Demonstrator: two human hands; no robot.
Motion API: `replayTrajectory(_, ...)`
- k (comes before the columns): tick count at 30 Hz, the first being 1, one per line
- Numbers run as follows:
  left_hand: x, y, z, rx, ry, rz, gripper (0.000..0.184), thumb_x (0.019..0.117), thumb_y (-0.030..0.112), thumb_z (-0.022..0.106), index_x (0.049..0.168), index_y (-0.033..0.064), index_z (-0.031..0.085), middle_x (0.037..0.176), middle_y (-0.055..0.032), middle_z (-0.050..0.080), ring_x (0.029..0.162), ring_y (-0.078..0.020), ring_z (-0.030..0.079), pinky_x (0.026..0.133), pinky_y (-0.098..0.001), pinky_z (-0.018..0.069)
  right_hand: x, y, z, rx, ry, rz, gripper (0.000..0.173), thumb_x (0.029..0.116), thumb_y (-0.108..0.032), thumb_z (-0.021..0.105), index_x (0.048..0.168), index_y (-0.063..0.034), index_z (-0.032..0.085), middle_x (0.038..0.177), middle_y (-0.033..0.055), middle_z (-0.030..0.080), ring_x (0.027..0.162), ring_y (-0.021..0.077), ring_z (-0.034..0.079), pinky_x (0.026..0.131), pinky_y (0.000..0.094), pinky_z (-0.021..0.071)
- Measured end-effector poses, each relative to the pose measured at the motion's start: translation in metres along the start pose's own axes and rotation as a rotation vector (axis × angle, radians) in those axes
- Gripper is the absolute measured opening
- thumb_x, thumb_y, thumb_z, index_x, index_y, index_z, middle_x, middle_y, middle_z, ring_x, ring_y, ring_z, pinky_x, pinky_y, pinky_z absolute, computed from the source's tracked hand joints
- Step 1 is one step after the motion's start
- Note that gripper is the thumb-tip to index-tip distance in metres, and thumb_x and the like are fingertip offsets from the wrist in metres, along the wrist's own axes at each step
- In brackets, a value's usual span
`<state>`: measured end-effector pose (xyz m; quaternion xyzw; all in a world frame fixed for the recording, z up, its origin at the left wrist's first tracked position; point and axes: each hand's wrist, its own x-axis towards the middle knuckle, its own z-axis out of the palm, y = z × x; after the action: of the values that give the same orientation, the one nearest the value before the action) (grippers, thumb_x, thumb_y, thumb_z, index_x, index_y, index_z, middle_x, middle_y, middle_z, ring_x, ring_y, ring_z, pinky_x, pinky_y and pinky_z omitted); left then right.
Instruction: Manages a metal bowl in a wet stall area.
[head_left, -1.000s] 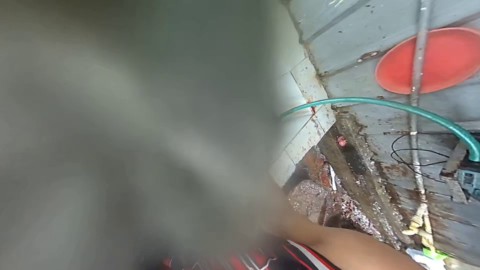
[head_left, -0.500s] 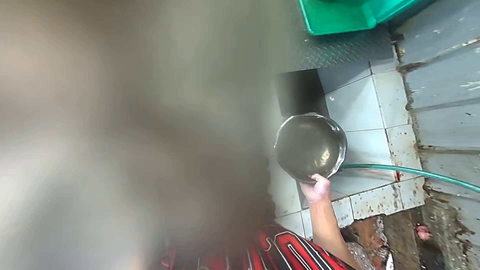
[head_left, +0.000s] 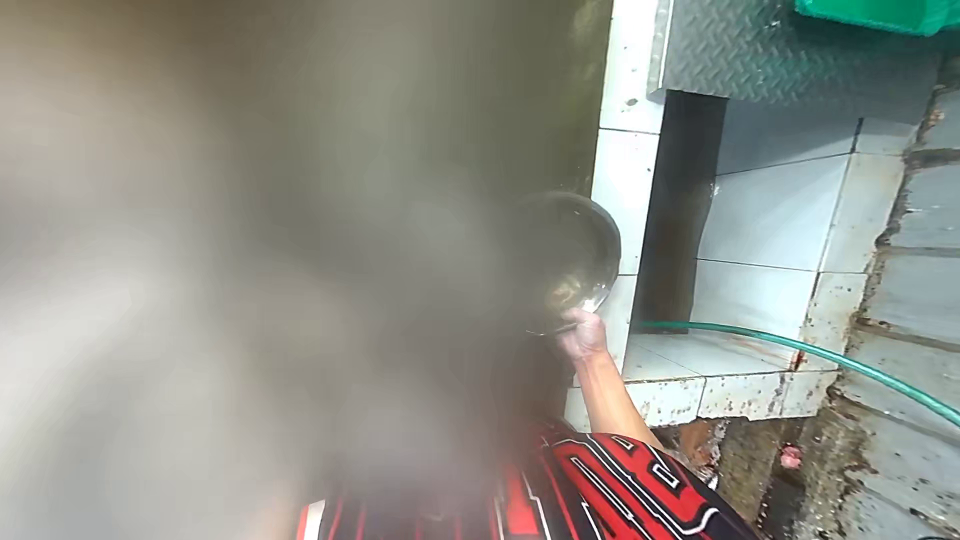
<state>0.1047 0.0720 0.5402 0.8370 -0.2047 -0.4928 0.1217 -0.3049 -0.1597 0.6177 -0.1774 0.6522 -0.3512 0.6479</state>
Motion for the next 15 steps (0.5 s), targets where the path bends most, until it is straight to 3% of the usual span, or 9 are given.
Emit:
replayTrajectory(1, -0.009, 0.022, -0.013, -0.053, -0.082, -0.152, 0.043, 0.1002, 0.019, 0.064, 0.135, -0.0058, 0.058, 0.127, -0.0326, 0.062, 0.120, -0.0452, 0.059, 0.103, -0.0613, 0.0444, 0.006, 0.006, 0.004, -0.030, -0.014, 0.003, 0.046, 0.0716, 0.014, 0.053, 0.116, 0.0033, 0.051, 0.106, 0.0209, 0.067, 0.095, 0.0295, 0.070, 0.079, 0.0506, 0.0618)
replayTrajectory(3, -0.019, 0.038, -0.024, -0.125, -0.142, -0.286, 0.044, 0.1020, 0.014, 0.061, 0.142, -0.0034, 0.053, 0.138, -0.0297, 0.058, 0.132, -0.0414, 0.054, 0.112, -0.0570, 0.0392, 0.017, 0.018, 0.011, -0.103, -0.013, 0.005, 0.048, 0.0691, 0.016, 0.054, 0.115, 0.0026, 0.051, 0.106, 0.0202, 0.066, 0.094, 0.0284, 0.069, 0.077, 0.0497, 0.0619)
replayTrajectory(4, -0.023, 0.040, -0.027, -0.142, -0.178, -0.293, 0.045, 0.1034, 0.014, 0.059, 0.145, -0.0027, 0.050, 0.140, -0.0294, 0.056, 0.133, -0.0408, 0.053, 0.112, -0.0565, 0.0390, 0.022, 0.024, 0.016, -0.145, 0.003, 0.002, 0.048, 0.0676, 0.016, 0.055, 0.113, 0.0031, 0.052, 0.105, 0.0203, 0.066, 0.092, 0.0281, 0.069, 0.075, 0.0493, 0.0619)
replayTrajectory(6, -0.028, 0.020, -0.007, -0.180, -0.023, -0.236, 0.044, 0.0983, 0.014, 0.064, 0.138, -0.0033, 0.057, 0.127, -0.0308, 0.063, 0.119, -0.0422, 0.062, 0.102, -0.0586, 0.0474, 0.030, 0.036, 0.026, -0.240, 0.056, -0.020, 0.049, 0.0655, 0.018, 0.056, 0.112, 0.0050, 0.052, 0.104, 0.0218, 0.064, 0.089, 0.0289, 0.068, 0.071, 0.0493, 0.0619)
replayTrajectory(9, -0.036, 0.023, -0.005, -0.216, -0.082, -0.310, 0.049, 0.1001, 0.010, 0.061, 0.145, -0.0038, 0.049, 0.134, -0.0312, 0.059, 0.126, -0.0411, 0.058, 0.108, -0.0563, 0.0441, 0.039, 0.052, 0.050, -0.455, 0.164, -0.119, 0.045, 0.0664, 0.021, 0.059, 0.109, 0.0073, 0.057, 0.101, 0.0211, 0.064, 0.086, 0.0262, 0.066, 0.069, 0.0441, 0.0596)
replayTrajectory(11, -0.034, 0.010, 0.010, -0.223, -0.068, -0.328, 0.049, 0.0984, 0.010, 0.063, 0.143, -0.0050, 0.050, 0.131, -0.0311, 0.061, 0.122, -0.0413, 0.060, 0.106, -0.0567, 0.0458, 0.045, 0.061, 0.062, -0.644, 0.201, -0.214, 0.045, 0.0757, 0.016, 0.064, 0.119, 0.0067, 0.061, 0.111, 0.0215, 0.066, 0.099, 0.0260, 0.067, 0.082, 0.0428, 0.0589)
replayTrajectory(13, -0.047, 0.020, 0.016, -0.219, -0.066, -0.342, 0.048, 0.1000, 0.011, 0.062, 0.143, -0.0056, 0.050, 0.130, -0.0330, 0.060, 0.122, -0.0439, 0.060, 0.105, -0.0582, 0.0448, 0.051, 0.066, 0.069, -0.858, 0.159, -0.308, 0.055, 0.0874, 0.007, 0.066, 0.141, 0.0011, 0.055, 0.132, 0.0207, 0.064, 0.122, 0.0271, 0.063, 0.104, 0.0439, 0.0526)
replayTrajectory(15, -0.060, 0.030, 0.021, -0.205, -0.077, -0.376, 0.046, 0.1023, 0.015, 0.060, 0.143, -0.0040, 0.051, 0.131, -0.0323, 0.060, 0.123, -0.0442, 0.060, 0.105, -0.0582, 0.0452, 0.054, 0.068, 0.077, -1.029, 0.118, -0.402, 0.063, 0.0900, 0.003, 0.063, 0.150, -0.0046, 0.048, 0.142, 0.0199, 0.059, 0.131, 0.0318, 0.058, 0.110, 0.0490, 0.0477)
